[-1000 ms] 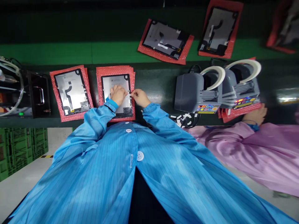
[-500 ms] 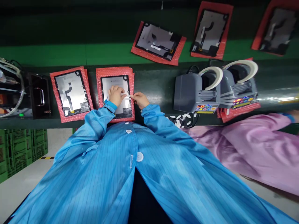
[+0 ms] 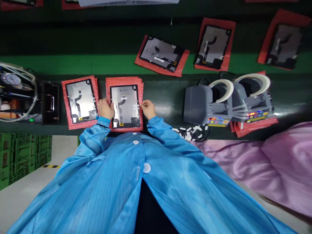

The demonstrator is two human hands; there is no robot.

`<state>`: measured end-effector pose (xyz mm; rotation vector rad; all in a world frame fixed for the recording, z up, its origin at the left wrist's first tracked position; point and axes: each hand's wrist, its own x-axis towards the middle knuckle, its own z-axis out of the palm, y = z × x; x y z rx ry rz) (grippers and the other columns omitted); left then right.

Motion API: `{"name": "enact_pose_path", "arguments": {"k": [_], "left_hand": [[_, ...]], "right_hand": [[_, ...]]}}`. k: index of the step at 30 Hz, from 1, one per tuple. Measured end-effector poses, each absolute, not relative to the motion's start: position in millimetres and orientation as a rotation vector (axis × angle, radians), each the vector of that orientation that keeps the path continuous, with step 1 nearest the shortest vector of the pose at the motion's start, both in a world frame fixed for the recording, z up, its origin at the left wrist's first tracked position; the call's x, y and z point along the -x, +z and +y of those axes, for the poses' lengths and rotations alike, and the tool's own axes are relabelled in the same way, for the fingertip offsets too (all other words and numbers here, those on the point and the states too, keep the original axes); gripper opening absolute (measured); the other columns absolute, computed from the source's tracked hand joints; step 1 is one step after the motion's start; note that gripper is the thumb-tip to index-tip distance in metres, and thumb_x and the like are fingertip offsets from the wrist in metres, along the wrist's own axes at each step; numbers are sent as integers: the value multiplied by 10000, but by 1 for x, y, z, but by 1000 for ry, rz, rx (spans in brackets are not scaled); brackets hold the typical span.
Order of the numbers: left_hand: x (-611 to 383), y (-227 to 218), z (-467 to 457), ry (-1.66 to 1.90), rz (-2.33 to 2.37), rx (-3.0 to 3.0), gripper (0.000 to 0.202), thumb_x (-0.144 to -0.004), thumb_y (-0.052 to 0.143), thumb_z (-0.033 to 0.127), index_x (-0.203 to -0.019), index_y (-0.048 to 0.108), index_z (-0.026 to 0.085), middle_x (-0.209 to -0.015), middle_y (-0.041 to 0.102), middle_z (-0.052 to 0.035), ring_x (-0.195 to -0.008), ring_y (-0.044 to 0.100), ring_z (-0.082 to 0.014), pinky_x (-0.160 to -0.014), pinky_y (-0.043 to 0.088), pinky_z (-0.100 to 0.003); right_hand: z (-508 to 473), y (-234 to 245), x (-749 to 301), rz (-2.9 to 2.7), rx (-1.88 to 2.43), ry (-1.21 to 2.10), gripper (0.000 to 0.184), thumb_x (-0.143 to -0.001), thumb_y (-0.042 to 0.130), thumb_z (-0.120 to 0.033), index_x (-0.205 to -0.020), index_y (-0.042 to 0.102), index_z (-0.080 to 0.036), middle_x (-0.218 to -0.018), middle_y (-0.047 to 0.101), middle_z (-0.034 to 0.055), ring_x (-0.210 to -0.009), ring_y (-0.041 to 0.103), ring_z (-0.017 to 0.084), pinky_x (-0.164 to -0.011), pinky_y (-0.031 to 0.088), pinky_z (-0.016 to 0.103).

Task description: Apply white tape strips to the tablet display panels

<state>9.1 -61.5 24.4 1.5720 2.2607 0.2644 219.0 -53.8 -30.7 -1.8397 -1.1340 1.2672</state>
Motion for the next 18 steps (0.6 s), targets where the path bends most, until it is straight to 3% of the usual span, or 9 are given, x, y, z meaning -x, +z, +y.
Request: {"name": "enact_pose_path", "arguments": {"k": [3, 6, 9, 13, 18], "left_hand": [[5, 20, -66, 259, 2229, -1378, 231, -925, 504, 263, -1072, 613, 122, -1087, 684, -170, -1067, 627, -277, -947, 457, -367], [5, 22, -67, 261, 2219, -1296, 199, -949, 468, 247, -1000, 624, 135, -1034, 713, -155, -1009, 671, -246, -869, 482, -314], [-2, 28, -68, 176, 2237, -1353, 191, -954, 456, 226, -964, 628, 143, -1035, 715, -166, -1021, 674, -267, -875, 477, -337], [-16, 33, -75, 122, 2257, -1388, 221, -973, 400, 202, -996, 611, 138, -1084, 699, -193, -1075, 656, -287, -895, 468, -360], [4, 45, -81, 166, 2344, -1161, 232, -1006, 356, 259, -1092, 552, 169, -1005, 717, -153, -966, 692, -293, -800, 477, -367]], "right_hand": [[-53, -23, -218, -1283, 1875, 1077, 121, -728, 591, -149, -708, 498, -224, -643, 525, -34, -665, 516, 158, -735, 419, 300], [-47, -17, -216, -1262, 1947, 1086, 125, -714, 592, -153, -700, 495, -231, -613, 511, -30, -651, 510, 174, -742, 429, 323], [-42, -12, -215, -1259, 2023, 1177, 170, -719, 579, -156, -618, 469, -236, -605, 509, -6, -662, 522, 190, -754, 446, 350], [-50, 0, -216, -1431, 1938, 1008, 213, -720, 530, -105, -593, 429, -243, -660, 508, 29, -749, 516, 215, -835, 443, 385], [-51, 27, -187, -1556, 1710, 1137, 144, -811, 487, -174, -717, 408, -248, -679, 513, 9, -676, 499, 194, -717, 435, 342]]}}
